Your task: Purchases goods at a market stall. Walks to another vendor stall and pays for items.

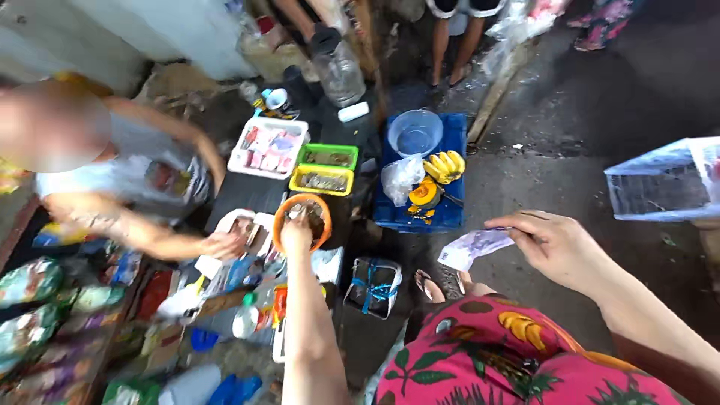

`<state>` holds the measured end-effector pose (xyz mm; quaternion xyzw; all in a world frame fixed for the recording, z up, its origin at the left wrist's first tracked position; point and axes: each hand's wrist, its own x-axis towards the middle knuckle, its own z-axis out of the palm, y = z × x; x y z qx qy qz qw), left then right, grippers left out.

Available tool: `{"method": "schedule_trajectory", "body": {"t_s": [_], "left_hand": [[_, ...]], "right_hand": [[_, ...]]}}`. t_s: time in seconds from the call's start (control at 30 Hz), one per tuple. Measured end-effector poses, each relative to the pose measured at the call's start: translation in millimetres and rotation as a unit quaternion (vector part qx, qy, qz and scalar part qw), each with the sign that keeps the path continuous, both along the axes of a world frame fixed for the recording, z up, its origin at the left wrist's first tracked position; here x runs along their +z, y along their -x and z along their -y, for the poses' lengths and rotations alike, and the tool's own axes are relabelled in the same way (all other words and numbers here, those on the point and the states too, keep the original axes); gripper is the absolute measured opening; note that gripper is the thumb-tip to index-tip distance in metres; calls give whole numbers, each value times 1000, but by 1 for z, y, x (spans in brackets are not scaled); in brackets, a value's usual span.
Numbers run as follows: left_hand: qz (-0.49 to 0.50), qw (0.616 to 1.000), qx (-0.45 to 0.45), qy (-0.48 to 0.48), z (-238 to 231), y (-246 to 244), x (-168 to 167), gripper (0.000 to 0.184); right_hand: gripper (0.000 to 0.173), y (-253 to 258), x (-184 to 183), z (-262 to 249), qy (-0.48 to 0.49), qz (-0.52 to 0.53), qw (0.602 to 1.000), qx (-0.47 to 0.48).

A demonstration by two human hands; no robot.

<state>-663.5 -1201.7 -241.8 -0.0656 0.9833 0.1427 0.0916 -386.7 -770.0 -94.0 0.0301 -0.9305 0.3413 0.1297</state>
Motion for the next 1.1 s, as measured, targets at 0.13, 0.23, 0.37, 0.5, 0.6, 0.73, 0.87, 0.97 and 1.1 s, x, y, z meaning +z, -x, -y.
{"method": "schedule_trajectory", "body": {"t_s": [0.13,0.23,0.37,0.5,0.6,0.73,0.87,0.97,1.1], "left_hand": [[-143,986,-58,-61,-61,-19,57,40],[-131,950,-215,-183,-160,-64,120,40],[106,827,-406,-373,-293,-137,146,23],[196,682,-526,-469,-397,-177,130,19],[242,646,-523,-502,-468,-204,124,20],[269,608,-541,-515,-561,-229,109,15],[288,596,-539,-521,-651,-241,99,20],[432,524,-483,-553,-709,-250,97,25],[566,459,-461,-506,-779,-270,101,28]], "right_hand": [[27,-9,-1,-14,53,23,998,2],[25,-13,-6,-31,90,2,996,18],[19,-26,2,-77,144,-10,987,66],[15,-68,13,-145,269,8,963,23],[13,-104,7,-199,284,-13,955,-81],[17,-154,-1,-268,289,22,951,-104],[38,-206,5,-332,337,56,936,-84],[47,-228,9,-370,312,29,933,-177],[55,-219,4,-413,327,-3,908,-262]]}}
